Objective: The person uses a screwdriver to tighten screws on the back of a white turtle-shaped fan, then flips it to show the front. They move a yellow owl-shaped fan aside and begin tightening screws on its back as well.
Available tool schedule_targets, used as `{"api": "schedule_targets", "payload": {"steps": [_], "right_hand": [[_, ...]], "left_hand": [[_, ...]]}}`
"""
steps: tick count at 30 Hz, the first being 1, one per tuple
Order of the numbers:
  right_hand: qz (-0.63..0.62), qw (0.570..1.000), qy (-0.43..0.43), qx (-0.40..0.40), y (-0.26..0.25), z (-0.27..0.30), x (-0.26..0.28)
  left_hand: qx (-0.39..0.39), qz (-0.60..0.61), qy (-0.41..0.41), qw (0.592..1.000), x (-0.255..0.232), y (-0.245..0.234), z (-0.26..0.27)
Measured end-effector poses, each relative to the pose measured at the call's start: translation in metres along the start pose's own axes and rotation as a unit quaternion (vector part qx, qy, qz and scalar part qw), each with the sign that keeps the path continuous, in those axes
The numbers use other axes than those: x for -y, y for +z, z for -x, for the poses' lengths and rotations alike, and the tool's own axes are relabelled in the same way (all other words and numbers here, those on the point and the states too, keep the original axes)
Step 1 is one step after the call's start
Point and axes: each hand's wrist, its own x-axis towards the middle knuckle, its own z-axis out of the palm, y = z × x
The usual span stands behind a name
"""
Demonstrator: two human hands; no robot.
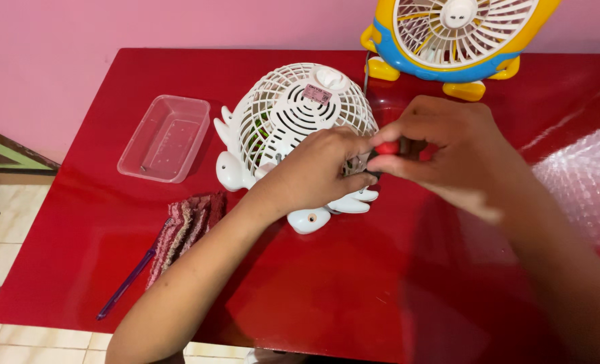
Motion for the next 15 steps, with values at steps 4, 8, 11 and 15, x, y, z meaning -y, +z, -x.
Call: {"api": "schedule_targets", "payload": {"steps": [4, 8, 11, 15], "right_hand": [[0.003, 0.997, 0.037, -0.066, 0.018, 0.006, 0.009], [0.002, 0.999, -0.005, -0.04, 0.02, 0.0, 0.004], [0.0, 1.0, -0.013, -0.018, 0.016, 0.0, -0.002], [-0.019, 0.999, 0.044, 0.024, 0.01, 0.004, -0.009]], "left_hand": [[-0.009, 0.028, -0.009, 1.0, 0.001, 0.002, 0.0], [-0.02, -0.007, -0.046, 0.999, -0.003, -0.001, -0.003], [-0.064, 0.027, 0.0, 0.998, -0.009, 0.0, -0.002], [-0.197, 0.061, -0.038, 0.978, -0.028, 0.012, 0.028]]}}
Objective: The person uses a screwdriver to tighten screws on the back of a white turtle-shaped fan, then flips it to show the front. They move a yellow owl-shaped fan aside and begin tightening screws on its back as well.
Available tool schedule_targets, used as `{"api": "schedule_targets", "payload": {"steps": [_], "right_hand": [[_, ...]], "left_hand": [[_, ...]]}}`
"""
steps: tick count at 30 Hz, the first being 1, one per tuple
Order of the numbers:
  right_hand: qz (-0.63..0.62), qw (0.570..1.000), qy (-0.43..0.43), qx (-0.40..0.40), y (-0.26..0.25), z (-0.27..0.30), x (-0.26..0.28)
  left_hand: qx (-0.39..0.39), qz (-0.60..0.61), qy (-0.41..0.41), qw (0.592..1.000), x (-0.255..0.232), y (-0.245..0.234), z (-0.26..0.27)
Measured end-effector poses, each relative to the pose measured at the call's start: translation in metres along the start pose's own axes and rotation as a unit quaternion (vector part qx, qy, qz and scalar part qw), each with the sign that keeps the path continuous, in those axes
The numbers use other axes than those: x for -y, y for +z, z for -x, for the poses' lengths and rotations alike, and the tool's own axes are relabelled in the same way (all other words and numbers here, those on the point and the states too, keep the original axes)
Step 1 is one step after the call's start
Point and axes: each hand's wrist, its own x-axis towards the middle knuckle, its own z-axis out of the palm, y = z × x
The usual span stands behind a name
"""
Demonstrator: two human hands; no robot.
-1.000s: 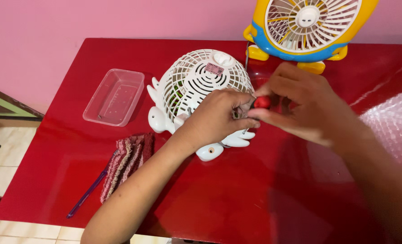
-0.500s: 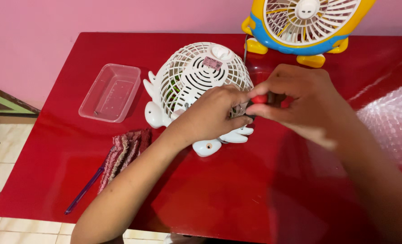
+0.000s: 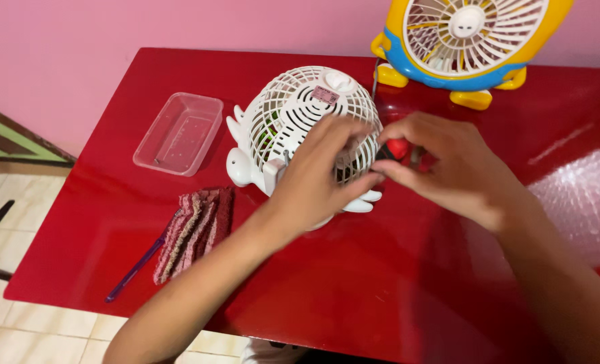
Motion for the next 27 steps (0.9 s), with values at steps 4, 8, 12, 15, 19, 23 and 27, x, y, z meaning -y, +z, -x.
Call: {"api": "schedule_targets", "payload": {"steps": [4, 8, 12, 15, 19, 23, 27], "right_hand": [[0.031, 0.997, -0.004, 0.063, -0.005, -0.003, -0.012], [0.009, 0.998, -0.043, 0.053, -0.004, -0.011, -0.02], [-0.008, 0.99, -0.135, 0.036, -0.003, -0.018, -0.02], [0.003, 0.989, -0.147, 0.032, -0.004, -0.019, -0.021], [-0.002, 0.993, -0.113, 0.041, -0.008, -0.019, -0.024], [-0.012, 0.994, -0.108, 0.029, -0.009, -0.02, -0.022], [-0.037, 0.989, -0.141, 0.011, -0.008, -0.019, -0.018]], "left_hand": [[0.038, 0.23, -0.127, 0.964, -0.016, 0.024, 0.068], [0.017, 0.546, -0.475, 0.69, -0.002, 0.065, 0.096], [-0.073, 0.608, -0.515, 0.6, 0.015, 0.084, 0.092], [-0.114, 0.611, -0.496, 0.606, 0.018, 0.094, 0.084], [-0.168, 0.597, -0.49, 0.613, 0.02, 0.106, 0.076], [-0.186, 0.593, -0.466, 0.63, 0.026, 0.111, 0.077], [-0.205, 0.574, -0.487, 0.625, 0.033, 0.11, 0.081]]}}
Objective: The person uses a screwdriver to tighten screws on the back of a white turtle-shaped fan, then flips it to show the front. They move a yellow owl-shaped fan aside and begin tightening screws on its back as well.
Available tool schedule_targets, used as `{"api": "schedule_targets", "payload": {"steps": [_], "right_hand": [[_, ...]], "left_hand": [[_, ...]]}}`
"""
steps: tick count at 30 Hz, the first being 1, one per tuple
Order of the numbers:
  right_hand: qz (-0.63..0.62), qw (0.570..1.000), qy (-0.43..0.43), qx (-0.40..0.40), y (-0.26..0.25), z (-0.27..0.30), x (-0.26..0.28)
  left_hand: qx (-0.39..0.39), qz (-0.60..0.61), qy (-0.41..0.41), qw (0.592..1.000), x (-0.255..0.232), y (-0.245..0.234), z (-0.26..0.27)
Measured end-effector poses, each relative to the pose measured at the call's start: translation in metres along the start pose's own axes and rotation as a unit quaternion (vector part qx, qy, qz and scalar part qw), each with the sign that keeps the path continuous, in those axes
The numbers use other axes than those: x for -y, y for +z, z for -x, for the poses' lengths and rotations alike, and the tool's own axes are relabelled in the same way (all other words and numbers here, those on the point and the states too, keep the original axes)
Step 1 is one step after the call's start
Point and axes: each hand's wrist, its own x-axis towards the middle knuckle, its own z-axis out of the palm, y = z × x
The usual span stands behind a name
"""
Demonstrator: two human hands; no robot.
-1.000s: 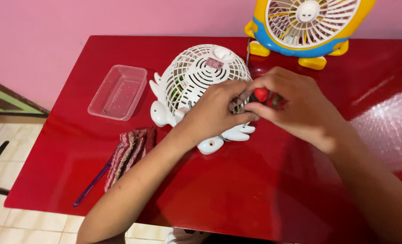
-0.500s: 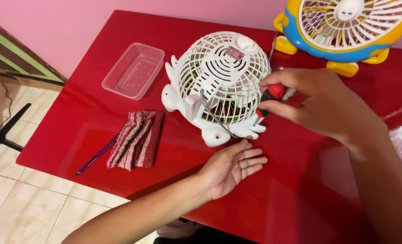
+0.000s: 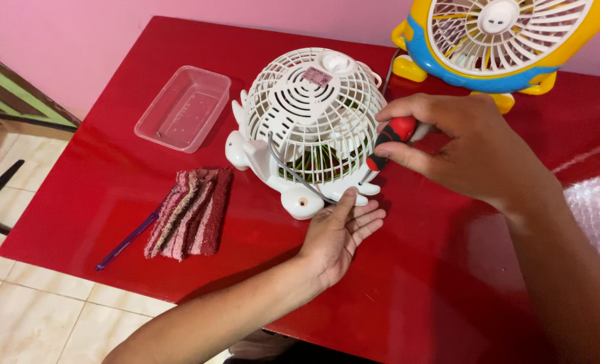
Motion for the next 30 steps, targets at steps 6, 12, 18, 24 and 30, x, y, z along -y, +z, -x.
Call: {"api": "schedule_targets", "payload": {"steps": [6, 12, 18, 24, 30], "right_hand": [[0.032, 0.997, 0.055, 0.033, 0.006, -0.004, 0.011], [-0.008, 0.997, -0.061, 0.045, 0.017, -0.007, 0.02], [0.032, 0.997, 0.02, 0.071, 0.024, -0.016, 0.025], [0.008, 0.997, -0.06, 0.057, 0.022, -0.014, 0.029], [-0.077, 0.989, -0.114, 0.061, 0.026, -0.014, 0.021]], "left_hand": [[0.011, -0.035, -0.001, 0.999, -0.011, -0.014, 0.005], [-0.006, -0.051, -0.055, 0.997, -0.038, -0.028, 0.02], [0.033, 0.016, -0.02, 0.999, -0.042, -0.025, 0.024], [0.042, 0.023, -0.006, 0.999, -0.035, -0.029, 0.017], [0.055, 0.017, -0.002, 0.998, -0.034, -0.035, 0.016]]}}
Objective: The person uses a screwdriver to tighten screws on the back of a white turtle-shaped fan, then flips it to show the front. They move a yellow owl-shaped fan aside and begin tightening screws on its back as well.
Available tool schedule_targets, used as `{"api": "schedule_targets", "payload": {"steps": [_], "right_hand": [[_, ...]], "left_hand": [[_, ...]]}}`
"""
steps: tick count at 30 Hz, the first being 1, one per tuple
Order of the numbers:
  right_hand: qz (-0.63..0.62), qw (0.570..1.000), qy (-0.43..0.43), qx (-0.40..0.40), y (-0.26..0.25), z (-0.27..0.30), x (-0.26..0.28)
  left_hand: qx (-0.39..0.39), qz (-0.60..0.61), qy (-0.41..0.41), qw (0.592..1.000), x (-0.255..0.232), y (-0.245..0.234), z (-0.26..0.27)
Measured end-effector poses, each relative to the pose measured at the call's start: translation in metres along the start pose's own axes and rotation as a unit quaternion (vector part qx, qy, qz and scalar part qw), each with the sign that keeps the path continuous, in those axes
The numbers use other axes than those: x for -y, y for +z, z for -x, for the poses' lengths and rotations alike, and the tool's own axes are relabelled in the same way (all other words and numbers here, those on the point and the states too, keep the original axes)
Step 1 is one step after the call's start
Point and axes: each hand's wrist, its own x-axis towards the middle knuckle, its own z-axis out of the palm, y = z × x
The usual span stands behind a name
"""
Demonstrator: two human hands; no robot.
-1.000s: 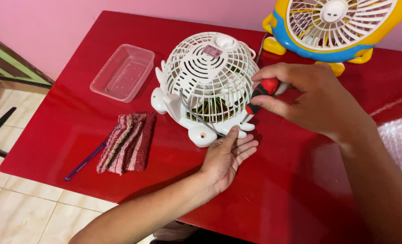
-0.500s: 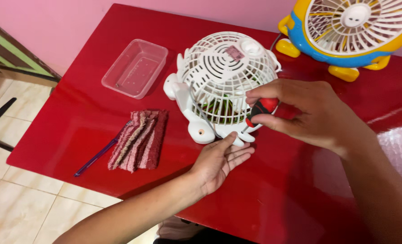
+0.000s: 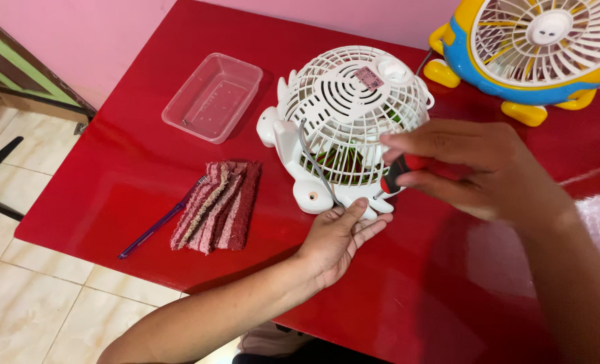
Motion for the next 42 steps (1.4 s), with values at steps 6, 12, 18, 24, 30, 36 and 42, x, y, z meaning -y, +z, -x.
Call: {"api": "schedule_targets", "payload": {"steps": [6, 12, 18, 24, 30, 36, 42], "right_hand": [[0.153, 0.978, -0.015, -0.145, 0.037, -0.009, -0.018], [-0.11, 0.993, 0.013, -0.033, 0.005, 0.0, -0.027], [-0.109, 0.99, 0.012, -0.083, 0.015, 0.012, -0.048], [0.071, 0.983, -0.051, -0.162, 0.043, 0.01, -0.039], [-0.25, 0.968, -0.009, -0.036, 0.022, 0.009, -0.051], [-0.191, 0.969, -0.047, -0.146, 0.06, 0.028, -0.066], [-0.196, 0.967, -0.068, -0.147, 0.06, 0.016, -0.052]], "left_hand": [[-0.001, -0.005, -0.004, 1.0, 0.0, 0.0, 0.001], [0.001, 0.003, -0.007, 1.0, -0.003, 0.0, 0.004], [-0.005, 0.009, -0.012, 1.0, 0.002, -0.004, -0.001], [0.006, 0.005, -0.002, 1.0, 0.002, -0.005, -0.003], [0.0, 0.012, -0.009, 1.0, 0.001, -0.004, 0.0], [-0.01, -0.003, -0.004, 1.0, 0.002, -0.003, -0.001], [-0.004, -0.013, -0.004, 1.0, 0.0, 0.0, 0.001]]}}
